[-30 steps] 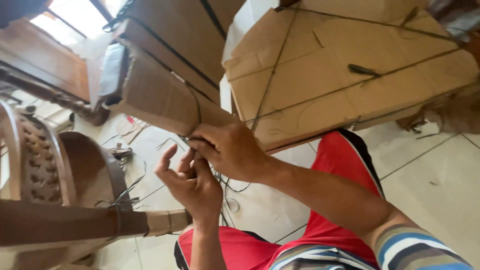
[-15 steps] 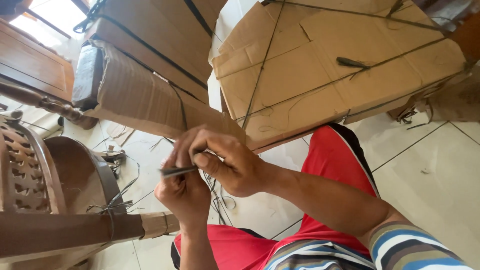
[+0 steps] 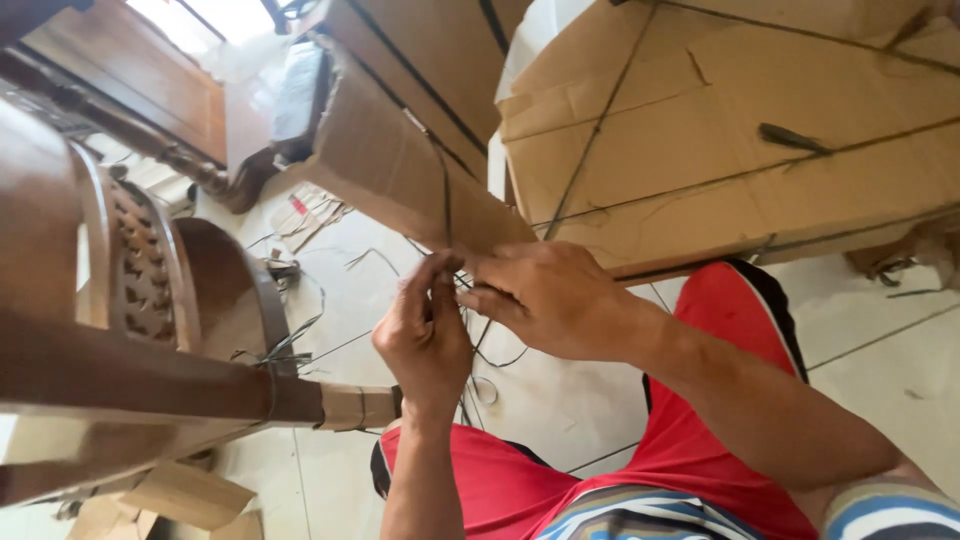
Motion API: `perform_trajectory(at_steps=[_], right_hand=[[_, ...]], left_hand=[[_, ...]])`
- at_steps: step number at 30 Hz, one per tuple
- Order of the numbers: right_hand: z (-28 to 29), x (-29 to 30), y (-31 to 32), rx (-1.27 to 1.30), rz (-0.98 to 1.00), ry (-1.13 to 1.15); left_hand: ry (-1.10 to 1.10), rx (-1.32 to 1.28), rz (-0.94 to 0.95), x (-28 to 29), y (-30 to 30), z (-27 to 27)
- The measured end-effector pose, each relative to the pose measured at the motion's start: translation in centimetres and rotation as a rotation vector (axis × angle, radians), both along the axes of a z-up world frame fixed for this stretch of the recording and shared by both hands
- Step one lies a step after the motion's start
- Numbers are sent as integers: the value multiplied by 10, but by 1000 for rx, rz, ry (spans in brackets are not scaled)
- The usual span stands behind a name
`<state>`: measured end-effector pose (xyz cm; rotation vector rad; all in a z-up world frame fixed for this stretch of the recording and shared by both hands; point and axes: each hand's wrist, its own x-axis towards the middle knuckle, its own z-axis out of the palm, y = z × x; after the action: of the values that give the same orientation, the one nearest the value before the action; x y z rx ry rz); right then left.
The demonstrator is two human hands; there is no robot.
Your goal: Wrapping and securing cardboard protection onto the backrest of a wooden chair using plastic ties.
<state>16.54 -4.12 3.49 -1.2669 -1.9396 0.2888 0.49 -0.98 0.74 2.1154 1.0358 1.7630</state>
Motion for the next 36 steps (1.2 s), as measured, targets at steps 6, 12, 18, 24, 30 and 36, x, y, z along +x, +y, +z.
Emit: perform_trajectory(at_steps=[6, 12, 18, 24, 30, 36], right_hand=[[-15, 3, 5, 130, 272, 407], [-5, -8, 7, 103, 590, 929], [16, 4, 68, -350, 346, 1604], [33, 11, 92, -293, 251, 1592], [8, 19, 60, -265, 264, 1537], [-18, -3, 23, -306, 326, 1728]], left_hand=[[4, -30, -46, -2, -1, -1], [11, -61, 73, -14, 9, -16], [251, 134, 28, -40, 48, 2], [321, 125, 73, -46, 56, 22], [193, -17, 64, -41, 47, 12], [7, -334, -87, -37, 30, 22]])
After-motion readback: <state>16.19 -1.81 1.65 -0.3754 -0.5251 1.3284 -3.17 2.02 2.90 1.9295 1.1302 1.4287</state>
